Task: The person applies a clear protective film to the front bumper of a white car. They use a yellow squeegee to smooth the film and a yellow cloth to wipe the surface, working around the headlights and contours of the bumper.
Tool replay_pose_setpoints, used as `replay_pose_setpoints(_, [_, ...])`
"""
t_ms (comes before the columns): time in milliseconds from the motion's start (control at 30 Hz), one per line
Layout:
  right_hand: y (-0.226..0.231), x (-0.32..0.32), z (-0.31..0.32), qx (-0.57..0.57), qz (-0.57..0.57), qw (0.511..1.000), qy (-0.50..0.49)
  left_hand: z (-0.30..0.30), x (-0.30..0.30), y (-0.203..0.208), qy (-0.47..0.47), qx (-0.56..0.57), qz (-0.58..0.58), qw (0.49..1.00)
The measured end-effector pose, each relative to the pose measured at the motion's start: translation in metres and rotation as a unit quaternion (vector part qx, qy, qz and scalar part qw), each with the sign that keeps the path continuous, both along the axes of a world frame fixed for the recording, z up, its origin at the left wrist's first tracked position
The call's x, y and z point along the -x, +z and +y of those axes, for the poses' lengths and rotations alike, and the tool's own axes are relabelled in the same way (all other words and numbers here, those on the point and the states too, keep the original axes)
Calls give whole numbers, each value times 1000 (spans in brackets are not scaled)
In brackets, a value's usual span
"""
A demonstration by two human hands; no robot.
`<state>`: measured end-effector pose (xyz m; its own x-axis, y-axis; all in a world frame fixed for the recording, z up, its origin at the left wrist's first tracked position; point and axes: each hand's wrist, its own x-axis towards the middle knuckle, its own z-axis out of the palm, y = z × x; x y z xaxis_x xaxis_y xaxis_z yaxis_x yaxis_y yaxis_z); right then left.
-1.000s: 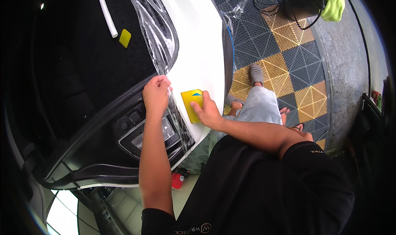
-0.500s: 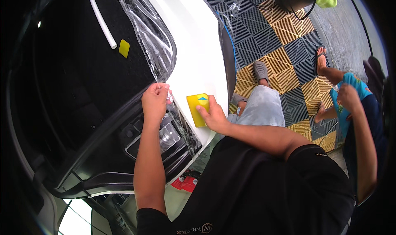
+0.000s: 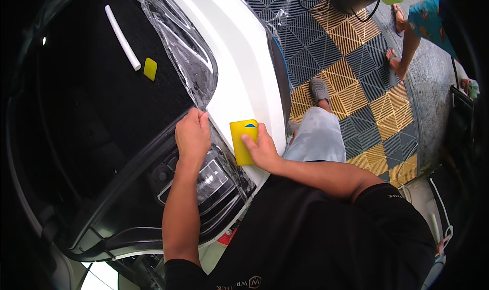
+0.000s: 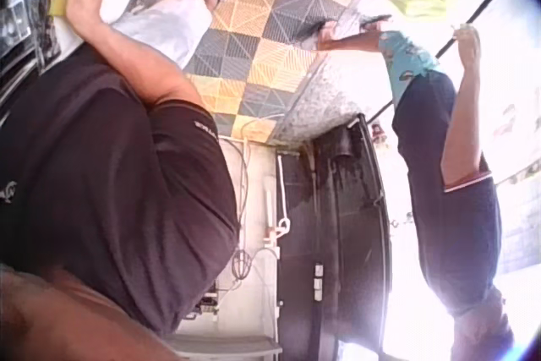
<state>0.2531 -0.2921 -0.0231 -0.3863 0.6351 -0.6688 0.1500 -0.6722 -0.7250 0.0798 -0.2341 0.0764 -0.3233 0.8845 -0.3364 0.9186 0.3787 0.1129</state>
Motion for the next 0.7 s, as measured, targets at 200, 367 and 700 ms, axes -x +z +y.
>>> replay_pose_setpoints(200, [6, 22, 19, -20, 1, 1000, 0, 7, -14, 7, -51, 57, 145, 987])
replay_pose_setpoints(367, [0, 22, 30, -61, 16, 998, -25, -1, -9, 1, -35, 39, 135, 989])
replay_pose_setpoints(700, [14, 59, 80, -23, -31, 999, 0, 8, -8, 3, -43, 65, 118, 990])
